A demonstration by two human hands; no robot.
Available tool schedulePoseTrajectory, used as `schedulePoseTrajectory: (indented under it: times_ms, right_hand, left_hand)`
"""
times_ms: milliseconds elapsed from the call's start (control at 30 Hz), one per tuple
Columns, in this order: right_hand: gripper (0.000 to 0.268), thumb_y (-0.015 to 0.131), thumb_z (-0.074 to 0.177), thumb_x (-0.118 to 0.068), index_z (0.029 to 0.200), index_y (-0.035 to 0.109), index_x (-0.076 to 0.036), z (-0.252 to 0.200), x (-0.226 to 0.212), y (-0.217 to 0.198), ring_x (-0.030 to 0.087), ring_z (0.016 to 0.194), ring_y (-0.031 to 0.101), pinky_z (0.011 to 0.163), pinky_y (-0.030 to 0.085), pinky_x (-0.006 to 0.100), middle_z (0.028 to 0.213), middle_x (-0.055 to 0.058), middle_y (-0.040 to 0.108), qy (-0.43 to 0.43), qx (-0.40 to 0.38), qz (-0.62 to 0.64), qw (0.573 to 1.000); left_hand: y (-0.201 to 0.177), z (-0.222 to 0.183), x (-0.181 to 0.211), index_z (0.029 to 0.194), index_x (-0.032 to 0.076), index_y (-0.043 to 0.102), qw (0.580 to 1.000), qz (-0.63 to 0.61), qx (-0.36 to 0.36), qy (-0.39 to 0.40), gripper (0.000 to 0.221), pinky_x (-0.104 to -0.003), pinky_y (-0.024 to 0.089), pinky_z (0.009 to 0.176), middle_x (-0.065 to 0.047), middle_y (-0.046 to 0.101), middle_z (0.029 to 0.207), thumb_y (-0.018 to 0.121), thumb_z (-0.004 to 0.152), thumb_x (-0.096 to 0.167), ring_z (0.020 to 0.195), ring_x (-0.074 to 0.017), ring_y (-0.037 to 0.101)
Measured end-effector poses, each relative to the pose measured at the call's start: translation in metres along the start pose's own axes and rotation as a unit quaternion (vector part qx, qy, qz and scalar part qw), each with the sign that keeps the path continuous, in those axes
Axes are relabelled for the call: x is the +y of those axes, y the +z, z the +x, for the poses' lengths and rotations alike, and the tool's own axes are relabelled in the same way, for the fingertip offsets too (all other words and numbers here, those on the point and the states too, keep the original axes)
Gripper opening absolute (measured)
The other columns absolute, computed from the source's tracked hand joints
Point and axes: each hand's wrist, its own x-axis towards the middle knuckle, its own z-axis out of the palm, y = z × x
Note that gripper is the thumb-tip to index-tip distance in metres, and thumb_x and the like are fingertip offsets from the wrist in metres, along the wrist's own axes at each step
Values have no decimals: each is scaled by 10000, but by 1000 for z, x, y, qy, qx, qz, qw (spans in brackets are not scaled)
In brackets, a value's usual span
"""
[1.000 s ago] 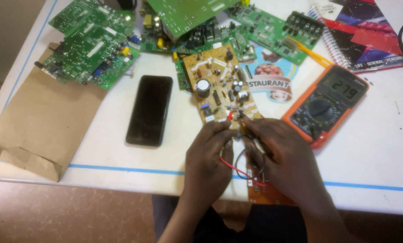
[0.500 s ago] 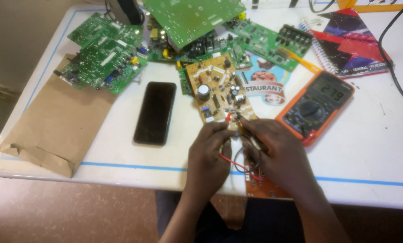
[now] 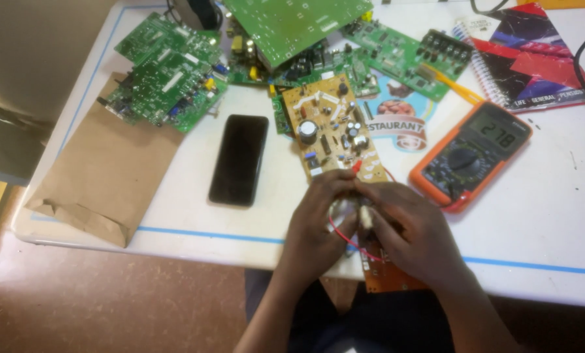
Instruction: Testing electronic components on various circuit boards using a digital multimeter to diagnose faults.
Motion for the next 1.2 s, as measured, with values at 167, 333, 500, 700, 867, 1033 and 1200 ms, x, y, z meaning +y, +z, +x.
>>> schedulePoseTrajectory:
  times_ms: [167, 333, 500, 700, 867, 1033, 1200]
  right_hand:
    - [217, 699, 945, -19, 1136, 804, -17, 4, -14, 1, 439, 965, 792, 823, 641, 541, 979, 181, 815, 2, 42, 34, 999]
    - [332, 722, 944, -92, 1272, 755, -54, 6, -6, 4, 423, 987, 763, 842, 615, 547, 995, 164, 770, 38, 36, 7, 999]
    - [365, 805, 950, -240, 1285, 786, -98, 0, 11, 12, 402, 986, 738, 849, 598, 525, 996, 147, 746, 43, 25, -75, 996]
    - [114, 902, 904, -240, 950, 822, -175, -7, 15, 7, 239, 705, 673, 680, 557, 357, 709, -11, 671, 65, 103, -37, 992]
    - [183, 822, 981, -364, 1020, 774, -192, -17, 19, 9, 273, 704, 716, 704, 583, 409, 715, 51, 716, 210, 101, -3, 972]
    - [190, 778, 1040, -369, 1025, 790, -180, -9, 17, 16, 324, 792, 762, 770, 613, 425, 736, 86, 738, 144, 76, -62, 985]
    - [169, 762, 1059, -270, 1119, 764, -112, -3, 0, 3, 427, 857, 762, 787, 627, 514, 830, 209, 764, 182, 65, -32, 981]
  left_hand:
    - [6, -1, 2, 1088, 8, 702, 994, -57, 92, 2, 189, -495, 612, 992, -187, 747, 1165, 790, 990, 143, 1124, -417, 763]
    - [2, -1, 8, 1031, 12, 709, 987, -116, 108, -25, 82, -479, 627, 954, -174, 773, 1117, 724, 1034, 92, 1056, -375, 780]
    - [-4, -1, 12, 947, 8, 732, 987, -139, 74, -23, 66, -495, 641, 923, -195, 796, 1126, 722, 1003, 41, 1070, -409, 789]
    - [-2, -1, 13, 1114, 7, 781, 983, -136, 118, -31, 144, -454, 656, 937, -194, 791, 1133, 726, 995, 65, 1090, -361, 790]
    - [2, -7, 9, 1027, 48, 806, 985, 2, 170, -8, 253, -431, 666, 773, -135, 764, 920, 734, 853, -121, 848, -348, 771]
    - [3, -3, 13, 1155, 20, 786, 997, -57, 38, 25, 365, -537, 654, 857, -186, 778, 1037, 702, 838, -140, 997, -446, 769]
    - [11, -11, 3, 1200, -6, 748, 997, -46, -8, 68, 281, -547, 594, 847, -205, 735, 1011, 757, 919, 17, 948, -462, 725]
